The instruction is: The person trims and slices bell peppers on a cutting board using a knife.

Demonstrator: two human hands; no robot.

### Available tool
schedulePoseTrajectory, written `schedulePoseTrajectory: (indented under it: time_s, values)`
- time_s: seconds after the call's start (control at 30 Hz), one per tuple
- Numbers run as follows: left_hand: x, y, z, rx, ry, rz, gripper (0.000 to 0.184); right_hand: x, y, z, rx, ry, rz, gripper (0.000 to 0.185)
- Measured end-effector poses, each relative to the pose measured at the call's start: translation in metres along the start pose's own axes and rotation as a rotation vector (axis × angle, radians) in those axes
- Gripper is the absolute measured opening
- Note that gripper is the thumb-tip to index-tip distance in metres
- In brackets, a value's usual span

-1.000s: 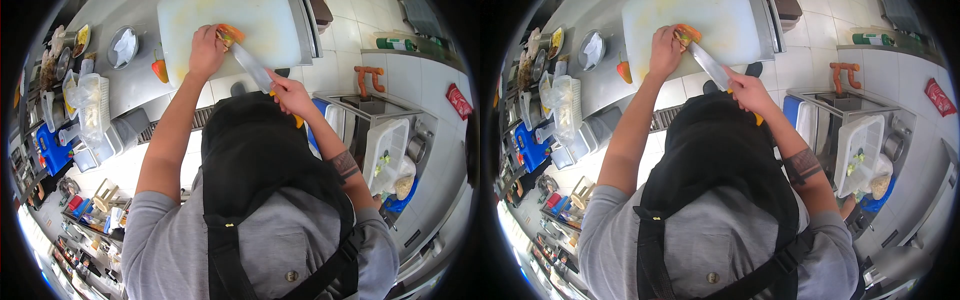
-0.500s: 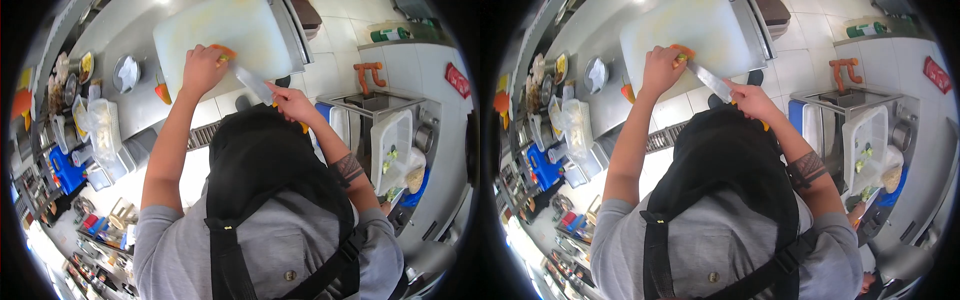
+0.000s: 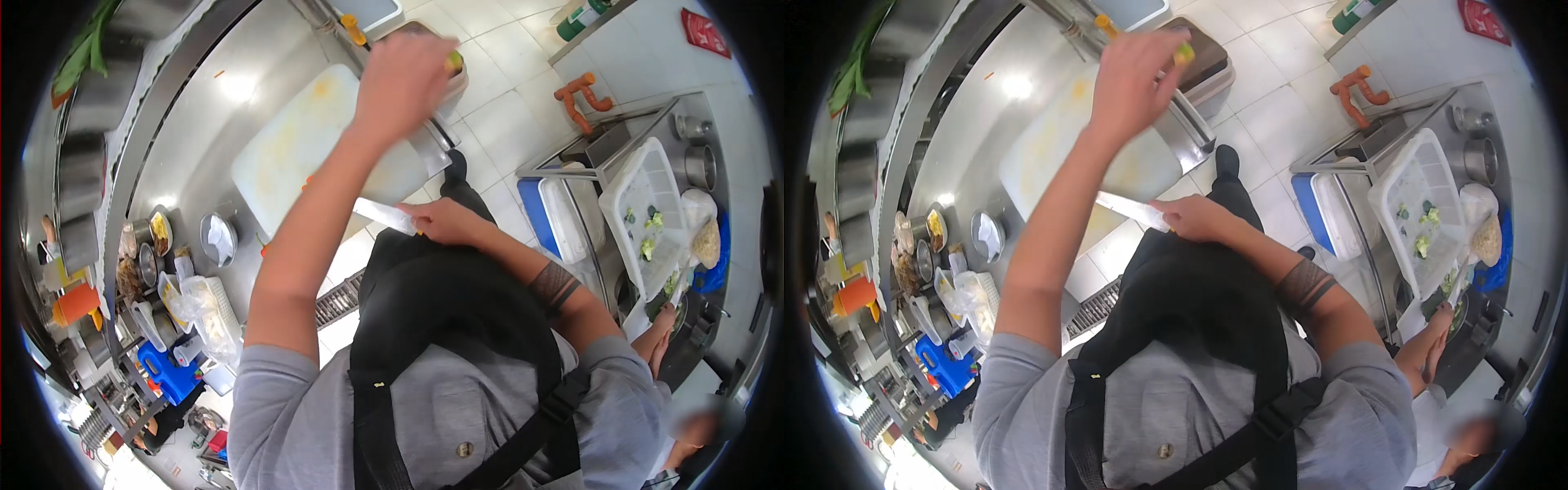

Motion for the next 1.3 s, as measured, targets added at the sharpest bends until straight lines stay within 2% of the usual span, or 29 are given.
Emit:
schedulePoseTrajectory:
  time_s: [0.07,0.1,0.17,0.2,0.23,0.27,0.3,0.37,0.43,0.53,0.57,0.63,0.7,0.77,0.9,0.97,1.0,1.07,1.3]
  values:
    - [0.029,0.036,-0.044,-0.122,0.050,-0.018,0.047,-0.004,-0.002,-0.001,-0.045,-0.018,-0.010,0.057]
    - [0.044,0.042,-0.064,-0.116,0.046,-0.021,0.047,-0.006,-0.001,-0.001,-0.042,-0.013,-0.004,0.057]
    - [0.063,0.038,-0.100,-0.411,0.176,-0.066,0.067,-0.008,-0.002,0.000,-0.044,0.013,-0.029,0.057]
    - [0.053,0.031,-0.103,-0.412,0.174,-0.070,0.067,-0.011,-0.004,0.000,-0.043,0.018,-0.031,0.057]
    - [0.036,0.018,-0.099,-0.331,0.141,-0.004,0.055,-0.014,-0.006,-0.002,-0.034,0.005,-0.025,0.057]
    - [0.017,0.000,-0.090,-0.260,0.112,0.059,0.044,-0.012,-0.006,-0.002,-0.029,-0.007,-0.030,0.057]
    - [-0.002,-0.021,-0.078,-0.288,0.121,0.050,0.044,-0.005,0.000,0.011,-0.075,-0.047,0.020,0.057]
    - [-0.041,-0.082,-0.052,-0.657,-0.224,-0.188,0.030,-0.003,0.002,0.014,-0.104,-0.114,0.039,0.056]
    - [-0.045,-0.163,-0.048,-0.852,-0.094,-0.199,0.028,-0.005,-0.002,0.005,-0.084,-0.033,0.052,0.055]
    - [-0.030,-0.264,-0.019,-0.948,0.049,-0.189,0.030,0.001,-0.004,-0.003,-0.073,-0.020,0.081,0.054]
    - [-0.025,-0.281,-0.015,-0.974,0.047,-0.171,0.030,0.002,-0.006,-0.004,-0.058,0.006,0.103,0.053]
    - [-0.017,-0.307,-0.008,-1.180,-0.238,-0.127,0.036,0.008,-0.006,-0.004,-0.058,0.001,0.086,0.052]
    - [-0.012,-0.319,-0.004,-1.186,-0.296,-0.057,0.042,0.010,-0.007,-0.014,-0.059,-0.007,0.070,0.052]
    - [-0.010,-0.321,0.001,-1.237,-0.379,0.048,0.045,0.009,-0.012,-0.035,0.184,0.189,-0.040,0.051]
    - [0.008,-0.337,-0.006,-1.208,-0.339,0.107,0.049,0.022,-0.008,-0.035,0.216,0.246,-0.017,0.050]
    - [0.011,-0.345,-0.012,-1.034,-0.170,0.165,0.050,0.029,-0.001,-0.020,0.116,0.160,0.063,0.050]
    - [0.007,-0.346,-0.013,-1.041,-0.173,0.168,0.050,0.032,0.002,-0.015,0.119,0.156,0.058,0.050]
    - [-0.003,-0.348,-0.018,-0.940,0.034,-0.036,0.056,0.035,0.006,-0.006,0.047,0.094,0.115,0.050]
    - [0.007,-0.367,-0.028,-0.895,0.056,-0.144,0.061,0.033,0.006,-0.040,0.261,0.185,0.022,0.049]
Point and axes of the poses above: each hand's wrist, its own y-axis towards the middle knuckle, its own x-axis out of the palm, z = x × y, the point moved 1 cm from there along y, towards the middle knuckle, and after that the axes turned 10 degrees about -z, right-handed, at the moved point
